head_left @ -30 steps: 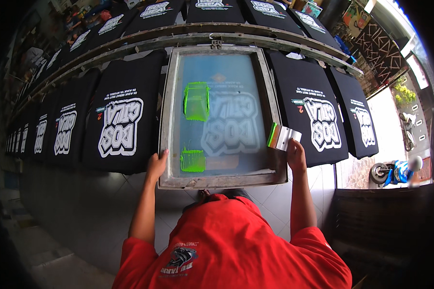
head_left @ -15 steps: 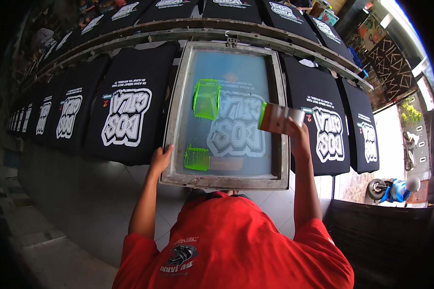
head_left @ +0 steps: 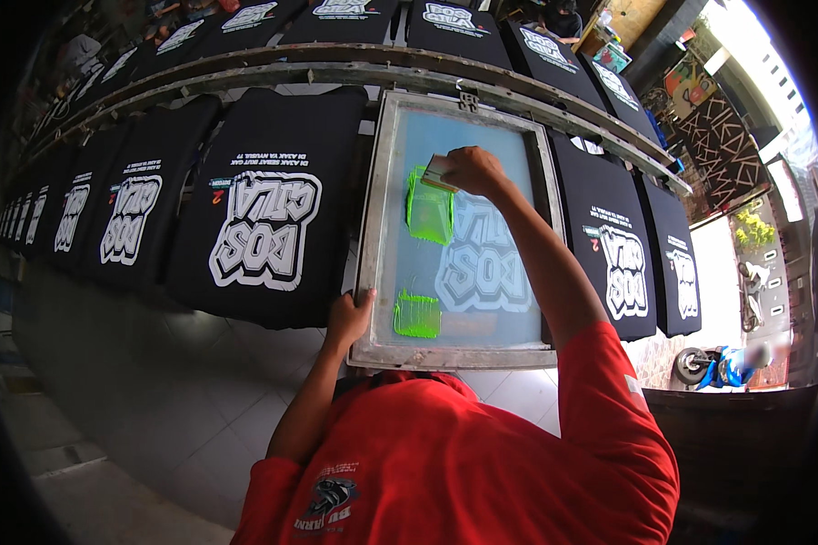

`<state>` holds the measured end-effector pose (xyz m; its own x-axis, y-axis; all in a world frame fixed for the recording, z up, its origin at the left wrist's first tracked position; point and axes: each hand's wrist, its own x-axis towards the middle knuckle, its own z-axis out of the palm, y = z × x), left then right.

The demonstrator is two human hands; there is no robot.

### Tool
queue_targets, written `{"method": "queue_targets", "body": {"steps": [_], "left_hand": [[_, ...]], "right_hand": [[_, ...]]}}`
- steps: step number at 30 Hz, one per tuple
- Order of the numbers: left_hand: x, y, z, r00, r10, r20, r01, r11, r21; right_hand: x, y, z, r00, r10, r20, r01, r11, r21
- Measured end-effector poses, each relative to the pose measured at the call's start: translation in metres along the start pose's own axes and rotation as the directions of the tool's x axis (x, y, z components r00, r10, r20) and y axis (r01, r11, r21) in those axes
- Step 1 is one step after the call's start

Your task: The person applies green ink to a screen using a squeegee to print designs onto black t-shirts laid out on a printing table.

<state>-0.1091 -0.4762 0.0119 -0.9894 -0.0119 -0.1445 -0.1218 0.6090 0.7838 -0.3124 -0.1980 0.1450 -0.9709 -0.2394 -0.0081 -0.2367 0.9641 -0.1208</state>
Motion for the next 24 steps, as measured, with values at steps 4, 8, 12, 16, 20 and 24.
{"method": "queue_targets", "body": {"steps": [4,8,12,16,20,24], "left_hand": [[0.0,-0.001,-0.005,1.0,0.0,0.023,0.002,0.997,-0.079],[0.0,0.001,-0.009,0.994,-0.051,0.094,0.057,0.996,-0.068],[0.0,0.001,-0.006,0.997,-0.034,0.074,0.04,0.996,-0.083],[0.001,-0.006,-0.005,0.99,-0.05,0.134,0.066,0.991,-0.115],[0.0,0.0,-0.007,0.997,-0.02,0.073,0.025,0.997,-0.07],[0.001,0.004,-0.009,0.995,-0.028,0.101,0.036,0.997,-0.074]], "right_hand": [[0.009,-0.013,0.006,0.999,0.033,0.003,-0.033,0.999,-0.007],[-0.012,-0.011,0.046,0.97,-0.112,-0.216,0.115,0.993,0.0],[-0.072,-0.034,0.097,0.893,-0.157,-0.422,0.159,0.987,-0.03],[-0.108,-0.055,0.068,0.967,-0.134,-0.217,0.145,0.989,0.034],[-0.077,-0.045,0.015,0.969,-0.163,-0.185,0.186,0.975,0.119],[-0.015,-0.02,0.016,0.981,-0.073,-0.178,0.074,0.997,0.001]]}}
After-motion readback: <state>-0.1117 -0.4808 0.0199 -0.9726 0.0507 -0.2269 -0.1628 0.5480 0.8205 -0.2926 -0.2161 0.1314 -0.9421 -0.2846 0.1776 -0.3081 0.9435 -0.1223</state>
